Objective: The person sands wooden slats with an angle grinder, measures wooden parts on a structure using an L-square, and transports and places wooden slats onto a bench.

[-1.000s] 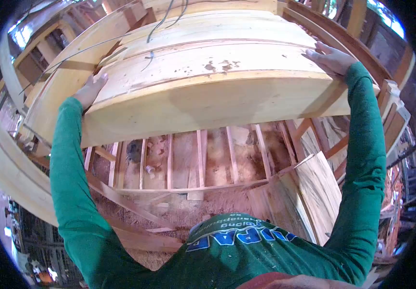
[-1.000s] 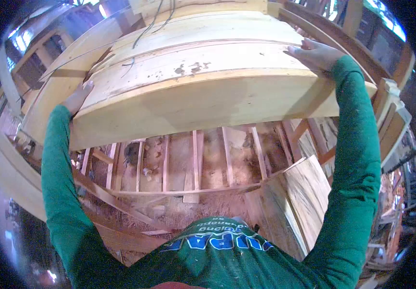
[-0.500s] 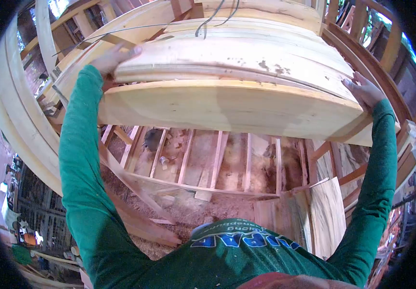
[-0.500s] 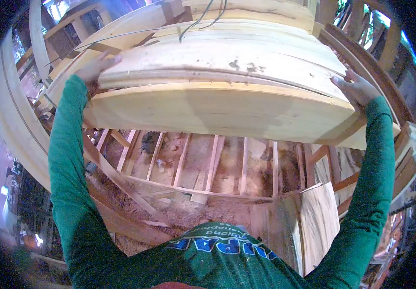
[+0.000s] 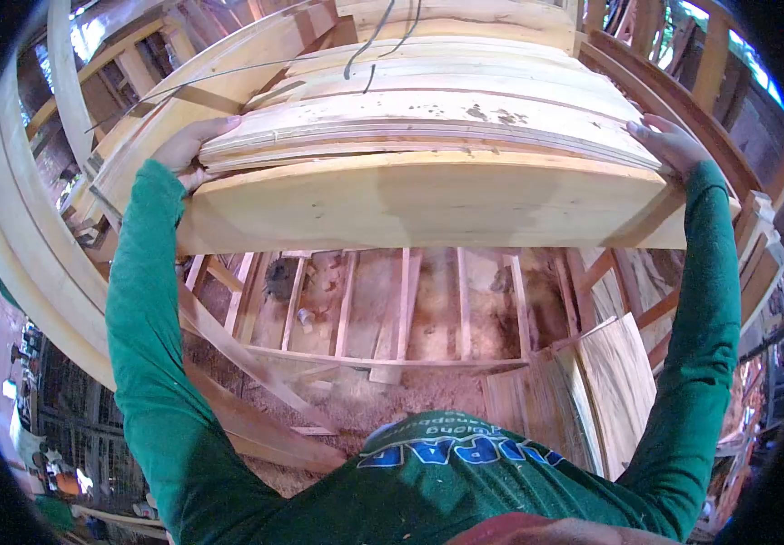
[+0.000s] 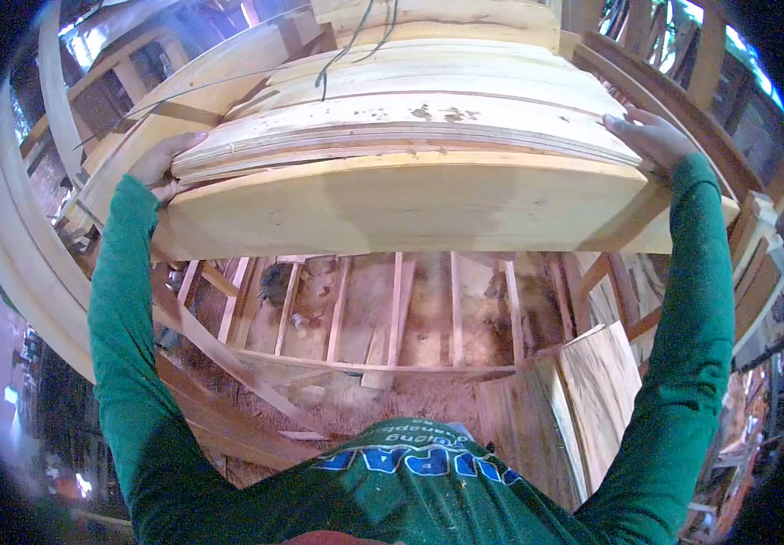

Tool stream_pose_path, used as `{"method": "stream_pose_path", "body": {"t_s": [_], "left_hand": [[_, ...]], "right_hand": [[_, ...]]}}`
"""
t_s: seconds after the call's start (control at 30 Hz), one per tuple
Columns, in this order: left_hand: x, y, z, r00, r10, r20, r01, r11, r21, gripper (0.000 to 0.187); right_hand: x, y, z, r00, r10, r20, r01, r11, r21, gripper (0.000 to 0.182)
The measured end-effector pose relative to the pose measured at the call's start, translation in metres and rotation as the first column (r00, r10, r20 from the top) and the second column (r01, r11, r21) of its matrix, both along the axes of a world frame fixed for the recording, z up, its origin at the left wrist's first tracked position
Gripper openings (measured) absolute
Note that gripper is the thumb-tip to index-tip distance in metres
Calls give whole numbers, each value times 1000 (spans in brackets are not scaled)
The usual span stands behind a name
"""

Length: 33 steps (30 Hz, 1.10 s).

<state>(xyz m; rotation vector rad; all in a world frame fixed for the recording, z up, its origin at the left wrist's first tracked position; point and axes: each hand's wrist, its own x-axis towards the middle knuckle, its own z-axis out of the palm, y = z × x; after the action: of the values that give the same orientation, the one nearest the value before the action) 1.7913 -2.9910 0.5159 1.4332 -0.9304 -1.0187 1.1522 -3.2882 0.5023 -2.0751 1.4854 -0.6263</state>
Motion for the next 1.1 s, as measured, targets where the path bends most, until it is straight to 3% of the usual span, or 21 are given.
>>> {"method": "stream_pose_path", "body": {"t_s": [0.1, 0.23, 0.33, 0.43, 0.53, 0.63, 0.67, 0.77, 0.93, 1.0, 1.1], "left_hand": [[-10, -1, 1, 999, -33, -43, 34, 999, 18, 46], [2, -11, -5, 999, -39, 3, 38, 995, 93, 49], [7, -14, -7, 999, -42, 4, 41, 988, 149, 48], [8, -18, -6, 1000, -31, -1, 31, 992, 120, 46], [25, -23, -5, 999, -30, 13, 28, 993, 115, 47], [-8, -10, 21, 997, -59, 59, 50, 989, 142, 46], [-6, -12, 19, 997, -73, -14, 74, 988, 134, 46], [-10, -13, 6, 999, 52, -11, -51, 993, 109, 47], [-44, -2, 27, 972, 115, 205, -169, 947, 273, 40], [-46, 1, 34, 967, 100, 236, -171, 937, 305, 44], [-37, 9, 49, 879, 125, 460, -253, 940, 229, 47]], "right_hand": [[-2, -13, -9, 997, 44, 67, -45, 999, 22, 105], [-3, -16, -8, 996, 93, -13, -92, 994, 62, 108], [-7, -26, -5, 972, 98, -211, -104, 994, -16, 108], [-2, -7, 2, 968, 53, -244, -69, 996, -54, 109], [-5, -9, -1, 999, 38, -6, -38, 999, 2, 109], [-5, -7, -2, 979, 1, 204, -20, 995, 94, 111], [-4, -5, -1, 961, -12, 275, -25, 991, 130, 112], [-2, -3, 3, 961, 15, 277, -66, 982, 175, 103], [4, 22, 17, 977, -88, 195, 72, 994, 87, 99], [12, 50, 34, 961, -45, 273, 10, 992, 128, 95], [-1, 40, 37, 902, -10, 433, -48, 991, 123, 86]]}}
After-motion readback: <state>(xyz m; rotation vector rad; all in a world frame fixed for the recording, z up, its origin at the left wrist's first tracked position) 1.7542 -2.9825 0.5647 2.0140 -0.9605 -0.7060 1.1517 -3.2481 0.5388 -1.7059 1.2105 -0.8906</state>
